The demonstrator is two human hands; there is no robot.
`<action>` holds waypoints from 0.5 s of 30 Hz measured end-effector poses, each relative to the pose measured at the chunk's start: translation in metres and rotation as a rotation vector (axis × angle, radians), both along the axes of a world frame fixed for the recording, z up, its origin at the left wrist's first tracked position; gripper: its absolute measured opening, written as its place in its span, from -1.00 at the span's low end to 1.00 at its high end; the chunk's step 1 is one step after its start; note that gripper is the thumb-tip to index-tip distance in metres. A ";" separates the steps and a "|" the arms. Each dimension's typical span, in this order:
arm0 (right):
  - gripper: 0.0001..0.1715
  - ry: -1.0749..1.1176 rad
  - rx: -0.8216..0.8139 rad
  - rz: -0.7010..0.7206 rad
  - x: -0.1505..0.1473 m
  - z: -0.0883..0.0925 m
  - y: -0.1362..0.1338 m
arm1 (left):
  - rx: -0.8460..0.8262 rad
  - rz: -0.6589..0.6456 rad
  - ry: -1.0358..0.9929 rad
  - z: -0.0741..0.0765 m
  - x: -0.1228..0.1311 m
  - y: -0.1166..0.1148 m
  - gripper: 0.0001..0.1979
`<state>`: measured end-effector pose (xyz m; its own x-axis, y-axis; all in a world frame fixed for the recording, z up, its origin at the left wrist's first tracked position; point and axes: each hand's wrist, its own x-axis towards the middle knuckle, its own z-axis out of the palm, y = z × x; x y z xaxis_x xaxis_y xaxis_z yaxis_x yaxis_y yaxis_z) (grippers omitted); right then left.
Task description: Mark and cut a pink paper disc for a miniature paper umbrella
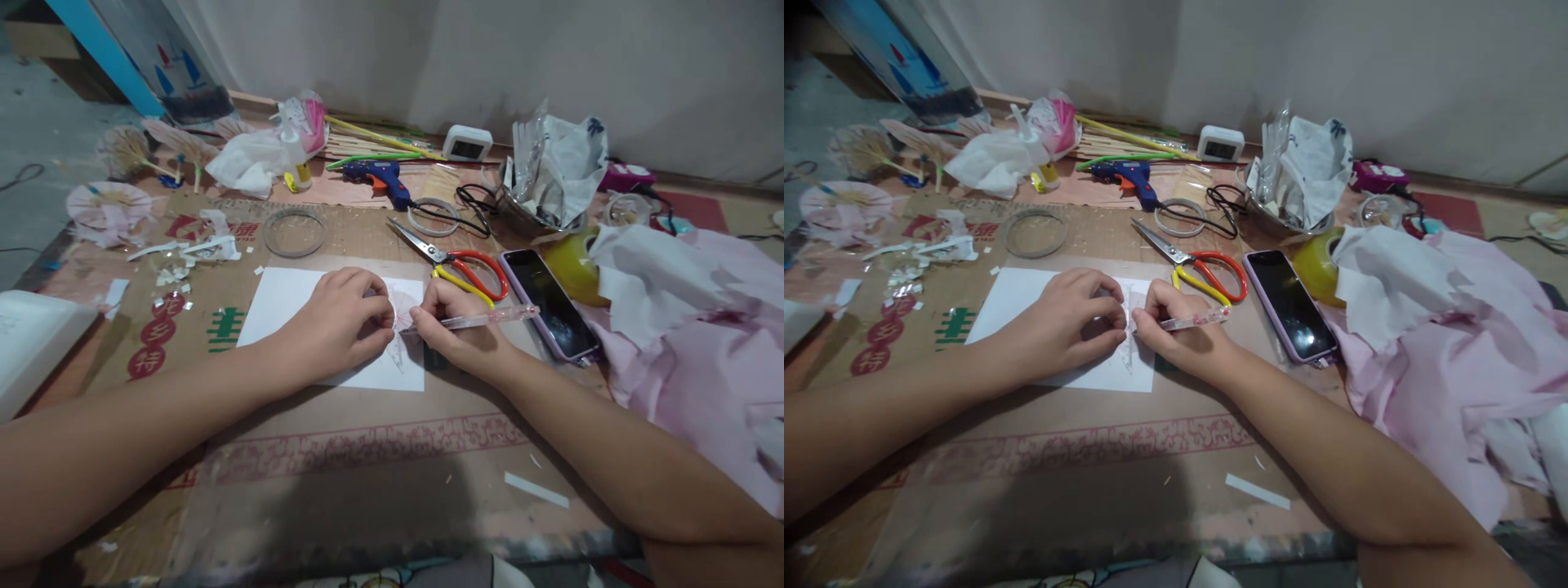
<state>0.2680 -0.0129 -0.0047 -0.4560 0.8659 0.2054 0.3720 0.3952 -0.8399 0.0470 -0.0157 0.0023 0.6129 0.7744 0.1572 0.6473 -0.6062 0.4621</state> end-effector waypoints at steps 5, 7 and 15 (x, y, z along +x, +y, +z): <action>-0.67 -0.017 -0.045 0.030 0.001 0.002 -0.001 | 0.004 -0.001 0.000 -0.001 0.000 0.000 -0.82; -0.66 -0.009 -0.056 0.053 0.001 0.003 -0.002 | 0.010 0.003 -0.002 -0.001 0.000 0.000 -0.82; -0.66 -0.013 -0.084 0.080 0.001 0.005 -0.003 | 0.012 0.012 0.000 -0.002 0.001 -0.001 -0.83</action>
<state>0.2692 -0.0155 0.0005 -0.5265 0.8406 0.1274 0.3530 0.3525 -0.8667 0.0481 -0.0163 0.0004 0.6037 0.7796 0.1666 0.6545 -0.6040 0.4548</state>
